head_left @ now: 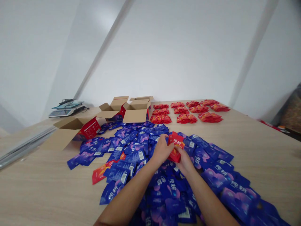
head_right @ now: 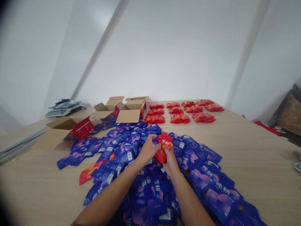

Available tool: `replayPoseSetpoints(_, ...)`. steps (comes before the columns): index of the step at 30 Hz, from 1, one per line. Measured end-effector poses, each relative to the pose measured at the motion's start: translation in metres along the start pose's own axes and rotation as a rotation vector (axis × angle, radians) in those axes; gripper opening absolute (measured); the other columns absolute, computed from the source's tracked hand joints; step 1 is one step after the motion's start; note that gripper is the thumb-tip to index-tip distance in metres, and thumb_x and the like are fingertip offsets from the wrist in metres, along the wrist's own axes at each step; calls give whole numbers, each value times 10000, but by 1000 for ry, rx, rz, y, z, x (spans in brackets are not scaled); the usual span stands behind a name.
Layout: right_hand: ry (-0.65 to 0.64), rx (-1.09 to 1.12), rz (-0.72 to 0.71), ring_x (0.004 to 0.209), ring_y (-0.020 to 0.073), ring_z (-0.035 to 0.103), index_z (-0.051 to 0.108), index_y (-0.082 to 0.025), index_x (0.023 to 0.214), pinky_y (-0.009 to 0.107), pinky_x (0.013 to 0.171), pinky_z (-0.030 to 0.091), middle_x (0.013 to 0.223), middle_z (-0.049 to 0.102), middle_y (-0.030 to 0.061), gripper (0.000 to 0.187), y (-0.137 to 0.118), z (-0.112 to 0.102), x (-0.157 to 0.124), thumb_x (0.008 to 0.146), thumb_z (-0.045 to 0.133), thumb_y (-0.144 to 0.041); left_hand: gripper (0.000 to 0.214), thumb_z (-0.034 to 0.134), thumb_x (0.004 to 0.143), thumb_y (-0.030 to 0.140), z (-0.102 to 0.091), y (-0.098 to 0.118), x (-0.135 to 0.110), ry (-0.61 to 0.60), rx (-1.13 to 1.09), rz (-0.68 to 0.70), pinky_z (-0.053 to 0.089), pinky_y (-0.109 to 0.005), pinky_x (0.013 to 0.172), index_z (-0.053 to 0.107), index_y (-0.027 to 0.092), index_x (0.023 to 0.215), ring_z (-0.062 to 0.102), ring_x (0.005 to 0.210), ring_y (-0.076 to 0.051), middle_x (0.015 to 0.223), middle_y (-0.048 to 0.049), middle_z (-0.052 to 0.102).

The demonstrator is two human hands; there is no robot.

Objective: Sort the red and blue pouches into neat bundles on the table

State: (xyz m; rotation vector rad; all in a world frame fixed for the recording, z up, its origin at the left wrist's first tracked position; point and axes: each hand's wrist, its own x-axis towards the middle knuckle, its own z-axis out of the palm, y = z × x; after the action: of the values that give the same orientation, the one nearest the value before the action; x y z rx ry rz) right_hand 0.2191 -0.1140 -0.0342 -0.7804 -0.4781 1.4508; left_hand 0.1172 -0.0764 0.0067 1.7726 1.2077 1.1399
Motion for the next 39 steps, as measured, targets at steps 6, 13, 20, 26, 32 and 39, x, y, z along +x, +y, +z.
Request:
replayPoseSetpoints(6, -131, -42, 68, 656, 197, 671, 622, -195, 938, 312, 571, 556, 785, 718, 16, 326, -2, 10, -13, 653, 735, -306, 445, 779, 534, 340, -4, -4, 29, -388, -601, -403, 479, -344, 772, 653, 95, 884, 648, 800, -236, 881, -124, 694)
replayPoseSetpoints(13, -123, -165, 105, 585, 192, 659, 639, -175, 910, 298, 491, 551, 738, 715, 33, 368, -6, 11, -16, 613, 769, -349, 360, 801, 487, 372, 16, -12, 35, -182, -750, -385, 480, -303, 648, 650, 99, 666, 616, 558, -168, 610, -64, 669)
replayPoseSetpoints(20, -99, -197, 145, 583, 193, 676, 654, -149, 866, 274, 511, 561, 742, 729, 48, 369, -1, 13, -19, 569, 803, -308, 449, 578, 716, 560, 10, -47, 44, -2, -362, -265, 382, -238, 503, 569, 140, 560, 522, 457, -124, 469, -2, 561)
replayPoseSetpoints(26, 6, -111, 143, 556, 178, 667, 636, -162, 884, 270, 497, 564, 706, 723, 11, 384, -1, 4, -12, 554, 814, -243, 426, 246, 919, 389, -77, -72, 65, 200, 137, -146, 470, -249, 646, 590, 157, 1019, 639, 624, -140, 754, -45, 691)
replayPoseSetpoints(32, 76, 65, 213, 658, 186, 690, 624, -174, 908, 285, 570, 582, 774, 730, 18, 297, -5, -6, -2, 640, 748, -210, 330, 377, 874, 260, -196, -114, 63, 472, 480, -256, 272, -415, 1044, 547, 157, 1138, 430, 1233, -250, 1256, -142, 539)
replayPoseSetpoints(39, 123, 71, 259, 732, 206, 698, 617, -175, 975, 300, 608, 591, 840, 733, 49, 314, -4, -6, -1, 674, 707, -186, 545, 356, 868, 423, -277, -180, 30, 568, 942, -679, 91, -660, 1007, 395, 152, 1340, 63, 1364, -414, 1478, -172, 238)
